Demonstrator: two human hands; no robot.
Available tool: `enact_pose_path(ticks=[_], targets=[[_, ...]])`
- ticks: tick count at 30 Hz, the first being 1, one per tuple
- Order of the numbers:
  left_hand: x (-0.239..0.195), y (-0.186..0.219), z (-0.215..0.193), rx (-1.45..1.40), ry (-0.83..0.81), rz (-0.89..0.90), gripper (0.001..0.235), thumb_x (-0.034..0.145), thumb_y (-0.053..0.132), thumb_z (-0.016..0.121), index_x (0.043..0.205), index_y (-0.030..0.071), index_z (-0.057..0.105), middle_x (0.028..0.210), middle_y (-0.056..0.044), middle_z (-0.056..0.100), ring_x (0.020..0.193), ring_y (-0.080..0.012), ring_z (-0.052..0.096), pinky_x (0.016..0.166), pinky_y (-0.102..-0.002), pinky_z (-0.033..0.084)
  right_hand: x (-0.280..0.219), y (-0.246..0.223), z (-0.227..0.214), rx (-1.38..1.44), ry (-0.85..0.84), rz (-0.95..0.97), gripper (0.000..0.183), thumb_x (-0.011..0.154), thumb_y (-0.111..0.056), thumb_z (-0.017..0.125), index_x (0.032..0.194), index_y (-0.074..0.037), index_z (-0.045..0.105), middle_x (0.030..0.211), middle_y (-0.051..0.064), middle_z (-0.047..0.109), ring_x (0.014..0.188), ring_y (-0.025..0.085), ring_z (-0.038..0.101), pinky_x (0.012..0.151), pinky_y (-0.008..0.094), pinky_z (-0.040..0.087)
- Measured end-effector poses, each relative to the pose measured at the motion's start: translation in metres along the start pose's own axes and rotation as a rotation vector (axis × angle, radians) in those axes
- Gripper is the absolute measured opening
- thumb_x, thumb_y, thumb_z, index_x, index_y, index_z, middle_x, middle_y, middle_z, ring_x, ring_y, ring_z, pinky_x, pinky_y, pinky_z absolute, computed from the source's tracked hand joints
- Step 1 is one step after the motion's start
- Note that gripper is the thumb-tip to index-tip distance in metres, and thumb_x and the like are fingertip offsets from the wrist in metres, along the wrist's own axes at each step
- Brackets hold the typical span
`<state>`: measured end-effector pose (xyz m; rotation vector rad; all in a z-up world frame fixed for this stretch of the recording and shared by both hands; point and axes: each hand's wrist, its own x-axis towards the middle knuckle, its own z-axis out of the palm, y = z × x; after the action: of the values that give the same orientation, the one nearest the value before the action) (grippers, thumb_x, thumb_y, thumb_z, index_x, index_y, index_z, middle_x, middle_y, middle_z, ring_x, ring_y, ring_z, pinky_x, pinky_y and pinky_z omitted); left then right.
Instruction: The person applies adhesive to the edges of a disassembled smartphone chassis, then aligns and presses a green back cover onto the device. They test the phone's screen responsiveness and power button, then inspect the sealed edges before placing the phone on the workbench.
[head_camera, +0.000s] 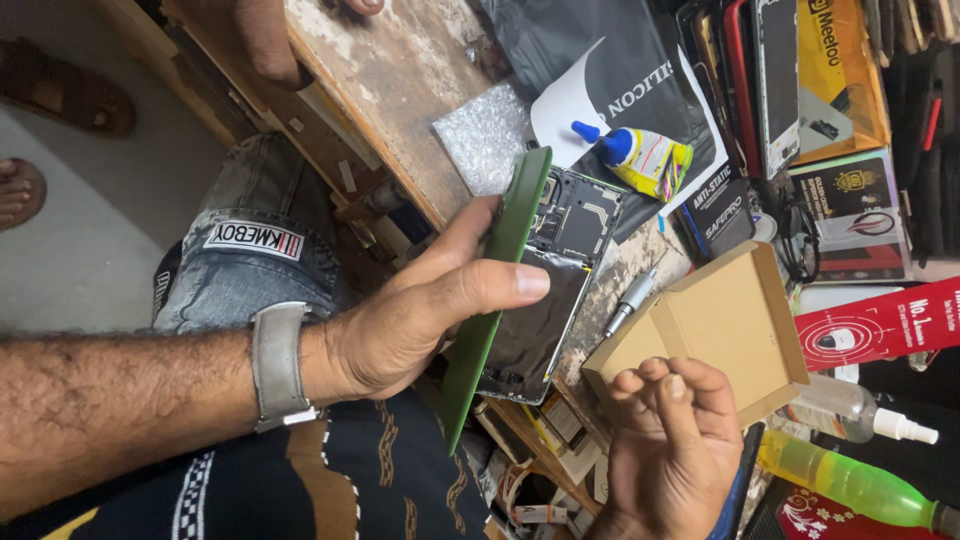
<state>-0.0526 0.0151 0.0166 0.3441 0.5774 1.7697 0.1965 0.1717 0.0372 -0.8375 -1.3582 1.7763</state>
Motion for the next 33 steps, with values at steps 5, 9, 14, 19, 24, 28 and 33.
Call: enact_pose_path(ticks=[5, 9, 14, 19, 24, 28, 33], targets=[[-0.0005, -0.0003, -0.0011, 0.006, -0.003, 0.003, 0.079, 0.090, 0.033, 0.064, 0.154, 0.002, 0.032, 0.134, -0.013, 0.054, 0.129, -0.0207, 0.051, 0.111, -0.038, 0.043, 0.0008, -0.0018, 0.0057, -0.064, -0.024, 0.004, 0.013, 0.105, 0.001, 0.060, 0.118, 0.003, 0.061, 0.110, 0.019, 0.065, 0.091, 0.027, 0.064, 0.081, 0.042, 0.053], [-0.0007, -0.0007, -0.0025, 0.019, -0.020, 0.009, 0.078, 0.090, 0.033, 0.063, 0.154, 0.002, 0.032, 0.136, -0.012, 0.054, 0.130, -0.0199, 0.050, 0.112, -0.037, 0.042, 0.0009, -0.0027, 0.0085, -0.058, -0.092, -0.017, 0.010, 0.105, 0.001, 0.062, 0.115, 0.003, 0.060, 0.113, 0.018, 0.063, 0.089, 0.023, 0.060, 0.077, 0.038, 0.050], [-0.0012, -0.0010, -0.0046, 0.032, -0.033, -0.020, 0.078, 0.090, 0.033, 0.063, 0.154, 0.002, 0.031, 0.135, -0.012, 0.054, 0.129, -0.0196, 0.050, 0.111, -0.037, 0.042, 0.0000, -0.0036, 0.0059, -0.044, -0.067, -0.010, 0.011, 0.104, 0.003, 0.062, 0.115, 0.003, 0.062, 0.112, 0.017, 0.064, 0.092, 0.023, 0.061, 0.078, 0.038, 0.050], [-0.0020, -0.0003, -0.0047, 0.027, -0.046, -0.022, 0.079, 0.089, 0.034, 0.063, 0.154, 0.002, 0.030, 0.134, -0.012, 0.053, 0.128, -0.0201, 0.050, 0.110, -0.038, 0.042, 0.0006, -0.0040, 0.0025, -0.055, -0.041, -0.007, 0.016, 0.102, 0.004, 0.062, 0.118, 0.005, 0.064, 0.108, 0.017, 0.066, 0.090, 0.023, 0.061, 0.078, 0.038, 0.050], [-0.0034, 0.0019, -0.0053, 0.160, -0.070, 0.008, 0.082, 0.090, 0.037, 0.062, 0.155, 0.001, 0.028, 0.137, -0.013, 0.052, 0.131, -0.0202, 0.049, 0.113, -0.036, 0.040, -0.0003, -0.0032, 0.0021, -0.066, -0.051, -0.018, 0.017, 0.101, 0.006, 0.063, 0.118, 0.006, 0.064, 0.107, 0.018, 0.066, 0.088, 0.024, 0.061, 0.076, 0.038, 0.050], [-0.0034, 0.0015, -0.0061, 0.152, -0.078, 0.004, 0.084, 0.089, 0.037, 0.063, 0.156, 0.000, 0.026, 0.137, -0.014, 0.052, 0.130, -0.0209, 0.048, 0.113, -0.037, 0.040, -0.0022, -0.0024, 0.0012, -0.047, -0.066, -0.031, 0.018, 0.100, 0.006, 0.064, 0.118, 0.006, 0.064, 0.110, 0.018, 0.067, 0.087, 0.023, 0.060, 0.075, 0.037, 0.049], [-0.0034, 0.0007, -0.0061, 0.163, -0.066, -0.003, 0.084, 0.089, 0.037, 0.062, 0.156, 0.001, 0.026, 0.137, -0.013, 0.052, 0.130, -0.0201, 0.049, 0.111, -0.036, 0.041, -0.0033, -0.0019, 0.0006, -0.060, -0.059, -0.039, 0.017, 0.100, 0.007, 0.064, 0.117, 0.005, 0.065, 0.109, 0.019, 0.067, 0.085, 0.023, 0.061, 0.073, 0.037, 0.049]])
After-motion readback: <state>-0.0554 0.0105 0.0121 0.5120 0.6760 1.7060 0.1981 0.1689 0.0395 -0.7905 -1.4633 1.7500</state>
